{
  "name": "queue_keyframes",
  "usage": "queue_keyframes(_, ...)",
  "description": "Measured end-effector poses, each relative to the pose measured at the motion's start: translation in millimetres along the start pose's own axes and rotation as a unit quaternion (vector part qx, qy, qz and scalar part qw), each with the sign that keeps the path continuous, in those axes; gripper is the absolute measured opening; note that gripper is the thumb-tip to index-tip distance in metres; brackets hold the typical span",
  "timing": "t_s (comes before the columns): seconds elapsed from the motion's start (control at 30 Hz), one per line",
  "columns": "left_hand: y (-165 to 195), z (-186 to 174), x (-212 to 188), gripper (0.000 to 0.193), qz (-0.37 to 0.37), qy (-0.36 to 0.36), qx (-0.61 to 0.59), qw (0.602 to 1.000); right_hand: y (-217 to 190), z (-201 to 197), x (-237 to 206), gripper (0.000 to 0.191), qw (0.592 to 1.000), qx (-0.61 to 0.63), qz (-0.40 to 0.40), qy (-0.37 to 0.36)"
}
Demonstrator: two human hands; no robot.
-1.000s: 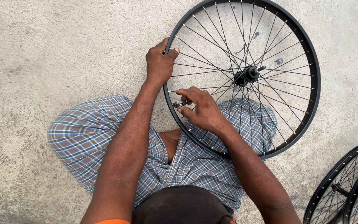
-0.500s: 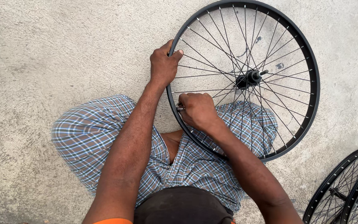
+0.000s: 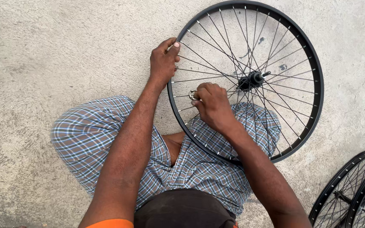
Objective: The person sits on the floor and uses a spoke wrench to tighten the nipples on the spokes of a bicycle wheel. They rotate the wheel periodically to access different spokes and continue adjusting tension throughout the clip.
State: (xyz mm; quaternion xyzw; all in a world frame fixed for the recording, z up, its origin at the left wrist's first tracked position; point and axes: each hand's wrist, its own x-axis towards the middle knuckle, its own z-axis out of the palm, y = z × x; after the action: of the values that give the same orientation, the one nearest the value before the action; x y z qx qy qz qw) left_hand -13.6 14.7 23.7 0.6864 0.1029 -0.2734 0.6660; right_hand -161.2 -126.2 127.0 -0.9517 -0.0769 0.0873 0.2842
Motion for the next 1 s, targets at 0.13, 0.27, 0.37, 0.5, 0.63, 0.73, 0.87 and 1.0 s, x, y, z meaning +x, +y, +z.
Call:
queue_keyframes(0.13, -10.5, 7.2, 0.6, 0.044, 0.071, 0.015, 0.078, 0.994, -6.9, -1.8, 28.6, 0.018, 0.961, 0.060, 0.194, -0.186)
queue_keyframes(0.27, -15.8, 7.1, 0.6, 0.042, 0.085, 0.019, 0.077, 0.993, -14.3, 8.0, 46.2, 0.024, 0.953, 0.069, 0.213, -0.202)
queue_keyframes(0.37, -15.3, 4.9, 0.2, 0.042, 0.070, 0.020, 0.097, 0.993, -7.9, 9.6, 37.5, 0.020, 0.970, 0.102, 0.149, -0.163)
queue_keyframes(0.5, -14.0, 3.7, 0.4, 0.041, 0.064, 0.016, 0.093, 0.994, -3.1, 13.3, 24.6, 0.027, 0.987, 0.137, 0.067, -0.051)
queue_keyframes(0.63, -15.8, 5.3, 0.3, 0.041, 0.079, 0.024, 0.089, 0.993, -16.3, 28.9, 41.0, 0.033, 0.987, -0.040, 0.130, -0.090)
queue_keyframes(0.73, -17.6, 5.2, -0.9, 0.040, 0.189, 0.047, 0.115, 0.974, -19.5, 31.4, 56.2, 0.018, 0.929, -0.147, 0.216, -0.263)
queue_keyframes(0.87, -15.0, 4.4, -1.0, 0.046, 0.109, 0.020, 0.147, 0.983, -5.0, 18.2, 47.2, 0.033, 0.963, 0.048, 0.152, -0.216)
queue_keyframes(1.0, -10.2, 4.4, -0.3, 0.048, 0.093, 0.009, 0.176, 0.980, 5.7, 16.2, 24.8, 0.020, 0.991, 0.095, 0.004, -0.097)
